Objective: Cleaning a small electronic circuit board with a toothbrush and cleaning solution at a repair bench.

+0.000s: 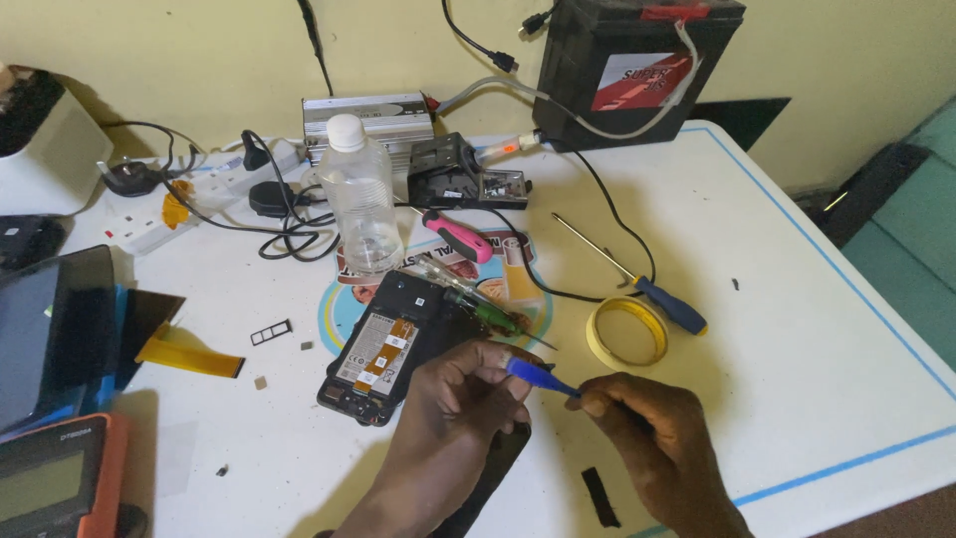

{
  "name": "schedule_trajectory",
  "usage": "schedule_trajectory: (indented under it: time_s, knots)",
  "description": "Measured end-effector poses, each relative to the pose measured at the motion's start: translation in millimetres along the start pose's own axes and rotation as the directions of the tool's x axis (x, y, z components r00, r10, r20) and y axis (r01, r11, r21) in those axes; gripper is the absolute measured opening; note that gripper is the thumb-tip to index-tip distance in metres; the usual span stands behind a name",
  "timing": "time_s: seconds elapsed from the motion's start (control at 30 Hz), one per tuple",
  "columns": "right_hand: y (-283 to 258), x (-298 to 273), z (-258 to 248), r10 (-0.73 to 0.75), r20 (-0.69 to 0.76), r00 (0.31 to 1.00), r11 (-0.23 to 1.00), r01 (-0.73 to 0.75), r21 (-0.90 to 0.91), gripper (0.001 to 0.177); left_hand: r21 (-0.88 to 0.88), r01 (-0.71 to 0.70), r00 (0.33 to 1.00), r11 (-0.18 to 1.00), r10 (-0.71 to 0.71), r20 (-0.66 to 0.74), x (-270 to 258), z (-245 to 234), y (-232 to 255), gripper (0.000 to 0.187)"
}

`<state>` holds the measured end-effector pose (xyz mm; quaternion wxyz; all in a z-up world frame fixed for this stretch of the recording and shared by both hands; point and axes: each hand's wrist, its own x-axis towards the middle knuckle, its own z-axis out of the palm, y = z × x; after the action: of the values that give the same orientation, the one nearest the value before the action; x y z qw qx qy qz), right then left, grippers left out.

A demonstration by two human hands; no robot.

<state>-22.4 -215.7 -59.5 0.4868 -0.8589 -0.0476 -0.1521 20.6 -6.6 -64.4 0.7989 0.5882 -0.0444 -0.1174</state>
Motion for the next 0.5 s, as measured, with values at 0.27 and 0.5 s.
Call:
schedule_trajectory:
  time_s: [0.27, 0.5]
  knots:
    - [62, -6, -46, 0.070, -0.287, 0.955, 0.980, -0.012, 0.197, 0.029, 0.056, -0.028, 0.999, 0.998, 0.030, -0.041, -8, 0, 37, 0.026]
    - [24, -12, -36, 0.032, -0.181, 0.983, 0.999, -0.028, 0.026, 0.037, 0.188, -0.186, 0.983, 0.964, 0.185, 0.024, -11, 5, 36, 0.022]
